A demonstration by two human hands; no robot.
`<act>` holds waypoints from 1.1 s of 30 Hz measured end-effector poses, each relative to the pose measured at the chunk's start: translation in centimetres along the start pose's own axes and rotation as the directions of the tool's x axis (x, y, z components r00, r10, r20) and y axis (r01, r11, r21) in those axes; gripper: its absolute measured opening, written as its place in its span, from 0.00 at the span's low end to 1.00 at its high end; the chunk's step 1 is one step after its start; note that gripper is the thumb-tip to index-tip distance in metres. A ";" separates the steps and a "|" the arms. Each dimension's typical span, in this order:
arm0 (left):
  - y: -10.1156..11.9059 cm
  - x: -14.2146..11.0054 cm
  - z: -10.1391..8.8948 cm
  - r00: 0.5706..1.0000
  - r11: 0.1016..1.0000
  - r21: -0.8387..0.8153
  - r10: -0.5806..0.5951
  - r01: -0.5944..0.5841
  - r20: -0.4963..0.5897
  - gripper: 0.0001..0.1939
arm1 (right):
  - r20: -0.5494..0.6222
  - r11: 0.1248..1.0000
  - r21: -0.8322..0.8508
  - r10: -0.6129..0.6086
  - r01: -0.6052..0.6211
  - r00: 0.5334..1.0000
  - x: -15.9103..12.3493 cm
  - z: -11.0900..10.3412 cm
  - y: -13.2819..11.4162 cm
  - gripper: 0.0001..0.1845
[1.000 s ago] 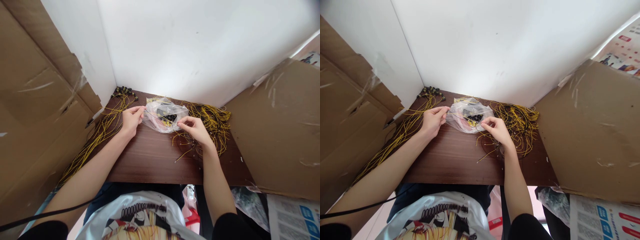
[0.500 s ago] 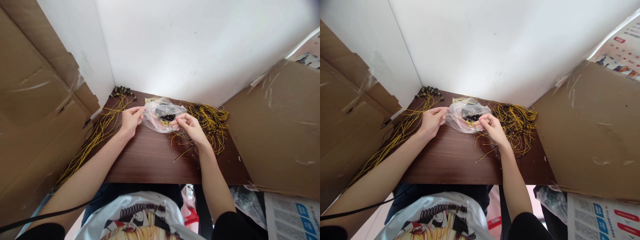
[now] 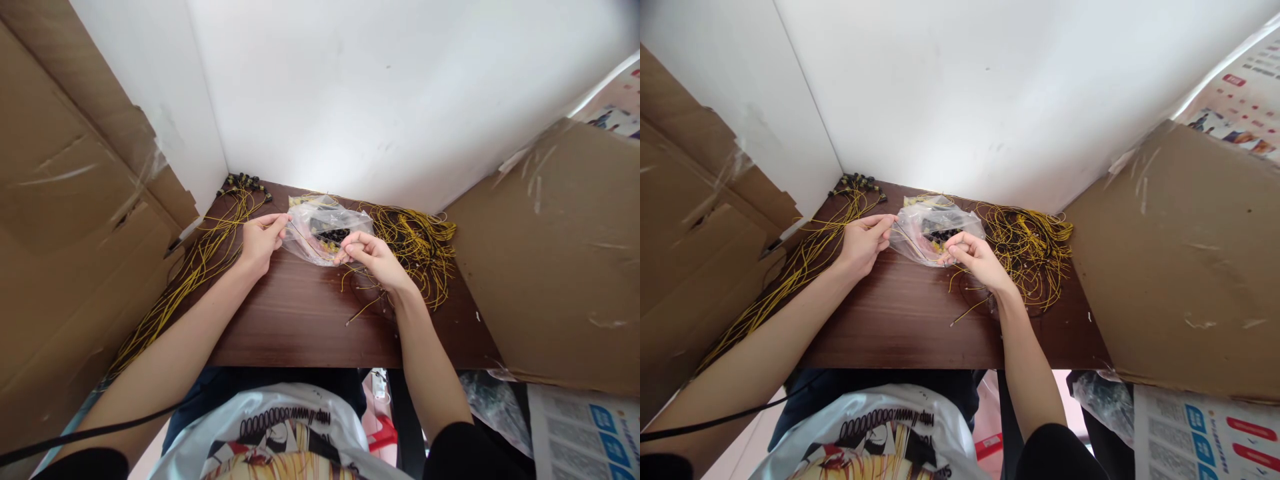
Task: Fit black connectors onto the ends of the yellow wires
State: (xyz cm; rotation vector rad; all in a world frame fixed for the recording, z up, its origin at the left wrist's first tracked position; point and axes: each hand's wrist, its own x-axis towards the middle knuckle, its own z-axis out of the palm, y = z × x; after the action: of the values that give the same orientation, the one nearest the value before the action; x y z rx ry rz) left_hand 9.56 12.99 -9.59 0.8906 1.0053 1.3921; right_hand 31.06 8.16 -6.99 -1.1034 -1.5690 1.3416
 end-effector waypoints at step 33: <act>0.0 0.1 -0.1 1.000 1.000 0.009 0.011 -0.011 -0.002 0.09 | -0.080 0.994 -0.096 -0.058 0.050 0.995 -0.1 -0.5 0.1 0.09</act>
State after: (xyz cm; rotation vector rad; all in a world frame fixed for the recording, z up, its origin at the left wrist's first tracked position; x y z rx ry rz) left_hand 9.41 13.05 -9.60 0.9024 1.0101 1.3997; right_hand 31.59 8.25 -7.00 -1.1505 -1.6037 1.1817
